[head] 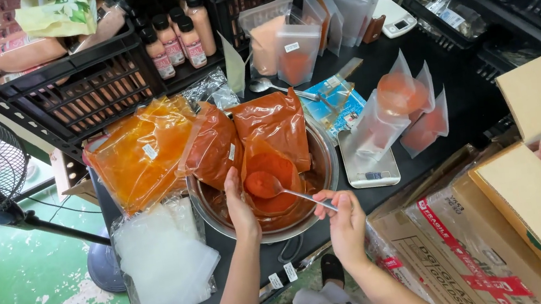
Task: The person opens a large plastic bag of red powder using scissors, then uses a spoon to scoop the powder into small clear plastic bags placed on a digital scale. The person repeatedly scoops and transfers the powder, filling multiple small bags.
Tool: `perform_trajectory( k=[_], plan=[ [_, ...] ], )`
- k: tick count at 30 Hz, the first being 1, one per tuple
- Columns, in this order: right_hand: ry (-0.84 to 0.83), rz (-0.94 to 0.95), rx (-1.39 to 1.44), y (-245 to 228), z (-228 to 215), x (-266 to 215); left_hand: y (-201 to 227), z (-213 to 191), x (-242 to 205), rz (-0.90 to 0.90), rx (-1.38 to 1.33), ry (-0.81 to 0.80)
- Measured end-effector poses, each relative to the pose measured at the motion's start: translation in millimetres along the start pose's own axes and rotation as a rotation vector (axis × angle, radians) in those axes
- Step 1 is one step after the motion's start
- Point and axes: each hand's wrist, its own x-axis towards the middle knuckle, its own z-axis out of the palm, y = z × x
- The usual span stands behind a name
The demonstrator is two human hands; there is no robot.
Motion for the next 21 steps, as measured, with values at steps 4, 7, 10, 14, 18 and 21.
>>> perform_trajectory(
  k=[4, 7, 10, 14, 18, 21],
  plan=[
    [0.026, 0.064, 0.069, -7, -10, 10, -15, -5, 7, 0.121, 0.063, 0.041],
    [0.061, 0.075, 0.079, -16, -15, 21, -18, -1, 6, 0.169, 0.083, 0.069],
    [0.092, 0.069, 0.141, -32, -19, 34, -29, 1, 9, 0.261, 0.1, 0.062],
    [0.16, -0.017, 0.153, -53, -27, 63, -33, -4, -2, 0.412, 0.243, 0.046],
    [0.251, -0.099, 0.154, -78, -58, 92, -42, -35, 3, 0.504, 0.565, 0.071],
    [0.335, -0.213, 0.099, -97, -85, 115, -48, -56, 2, 0.522, 0.747, 0.057]
  ],
)
